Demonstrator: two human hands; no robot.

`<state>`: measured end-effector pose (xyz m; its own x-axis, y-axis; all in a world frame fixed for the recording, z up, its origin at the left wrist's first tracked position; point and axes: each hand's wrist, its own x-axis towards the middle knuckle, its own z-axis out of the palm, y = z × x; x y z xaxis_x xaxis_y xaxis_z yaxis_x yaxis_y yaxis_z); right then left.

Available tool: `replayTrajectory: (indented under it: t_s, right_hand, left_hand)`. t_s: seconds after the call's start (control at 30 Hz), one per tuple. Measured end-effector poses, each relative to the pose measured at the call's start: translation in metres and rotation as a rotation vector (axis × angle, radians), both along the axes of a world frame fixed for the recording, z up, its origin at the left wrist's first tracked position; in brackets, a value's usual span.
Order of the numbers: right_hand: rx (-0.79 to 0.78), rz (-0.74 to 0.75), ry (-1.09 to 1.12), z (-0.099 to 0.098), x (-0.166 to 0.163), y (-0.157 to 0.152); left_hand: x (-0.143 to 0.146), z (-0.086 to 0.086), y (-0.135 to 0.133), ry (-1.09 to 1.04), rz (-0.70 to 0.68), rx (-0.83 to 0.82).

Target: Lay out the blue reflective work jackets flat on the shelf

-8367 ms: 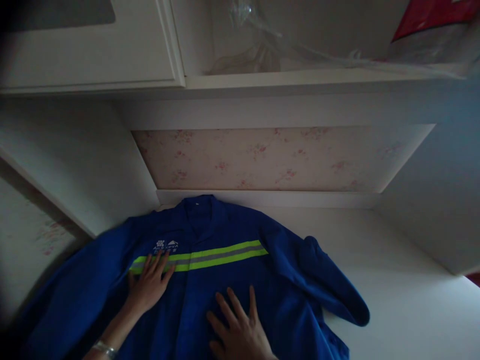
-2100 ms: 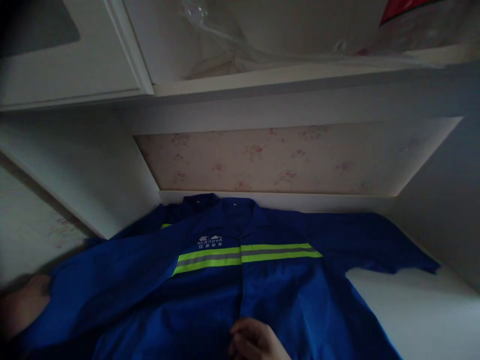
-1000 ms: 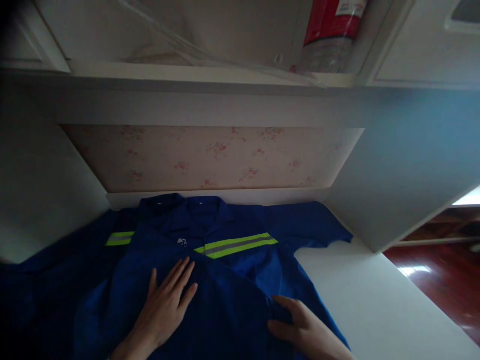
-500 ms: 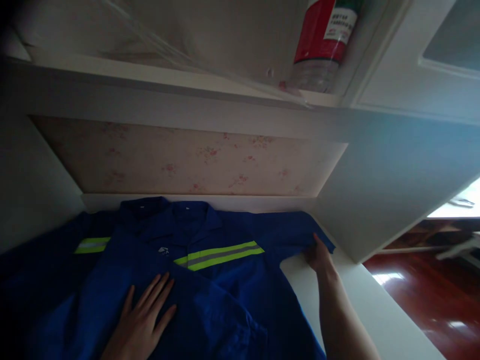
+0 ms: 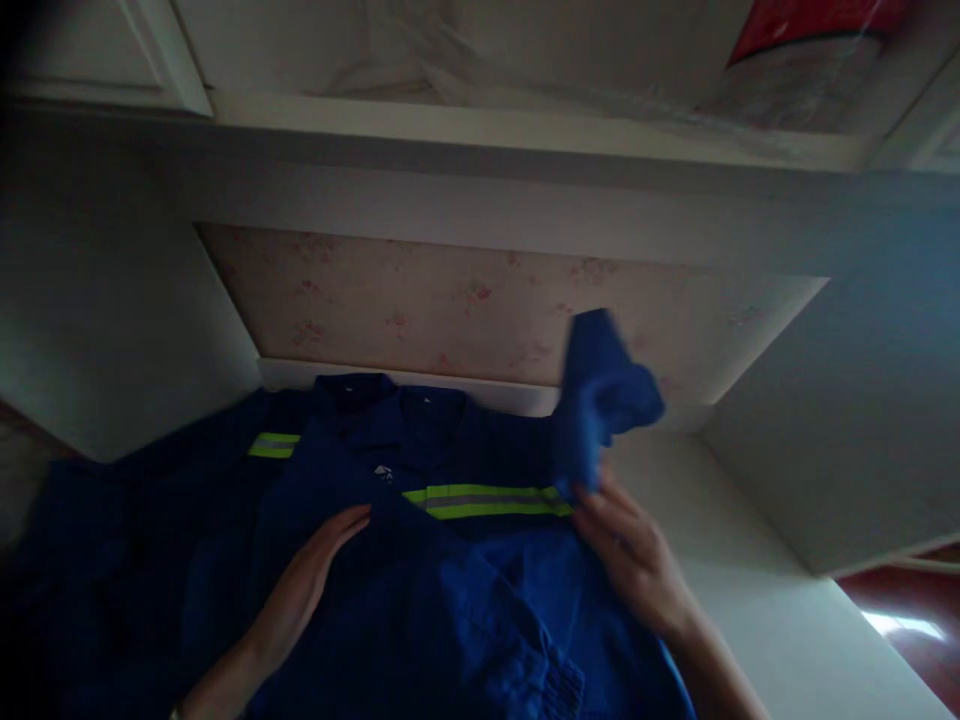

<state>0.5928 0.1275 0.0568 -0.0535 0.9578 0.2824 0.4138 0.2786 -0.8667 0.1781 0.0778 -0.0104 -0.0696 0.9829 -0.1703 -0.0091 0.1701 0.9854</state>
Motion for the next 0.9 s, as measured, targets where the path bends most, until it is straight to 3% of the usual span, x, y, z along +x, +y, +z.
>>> replayTrajectory:
  t_s: [0.07, 0.1, 0.13, 0.27, 0.33, 0.43, 0.6, 0.77, 0.9]
  right_hand:
    - [-0.157, 0.443, -0.218, 0.003, -0.033, -0.029]
    - [-0.213, 0.562, -0.289, 0.003, -0.047, -0.037]
    - [-0.233, 0.581, -0.326, 0.001, -0.058, -0.042]
    - [-0.145, 0.341, -0.477, -0.024, -0.079, -0.029]
    - [-0.141, 0.323, -0.611, -0.042, -0.081, -0.016]
    - [-0.228, 0.336, -0.766, -0.065, -0.076, -0.002]
    - [-0.309, 0.323, -0.802, -0.088, -0.057, 0.008]
    - [-0.235, 0.239, -0.723, -0.095, -0.039, 0.004]
    - [-0.298, 0.137, -0.467, -0.076, -0.008, -0.042]
  left_hand:
    - [-0.015, 0.014, -0.003, -0.362, 0.056, -0.112]
    - [-0.022, 0.020, -0.006, -0.468, 0.065, -0.171]
    - [-0.029, 0.025, -0.009, -0.516, 0.056, -0.233]
    - [-0.045, 0.031, -0.019, -0.291, 0.054, -0.342]
    - [-0.046, 0.030, -0.021, -0.125, 0.054, -0.344]
    - [-0.051, 0.034, -0.022, -0.009, -0.066, -0.374]
    - [-0.083, 0.046, -0.019, 0.140, -0.202, -0.416]
    - [-0.108, 0.041, -0.017, 0.560, -0.225, -0.212]
    - [-0.107, 0.032, -0.056, 1.104, 0.012, 0.026]
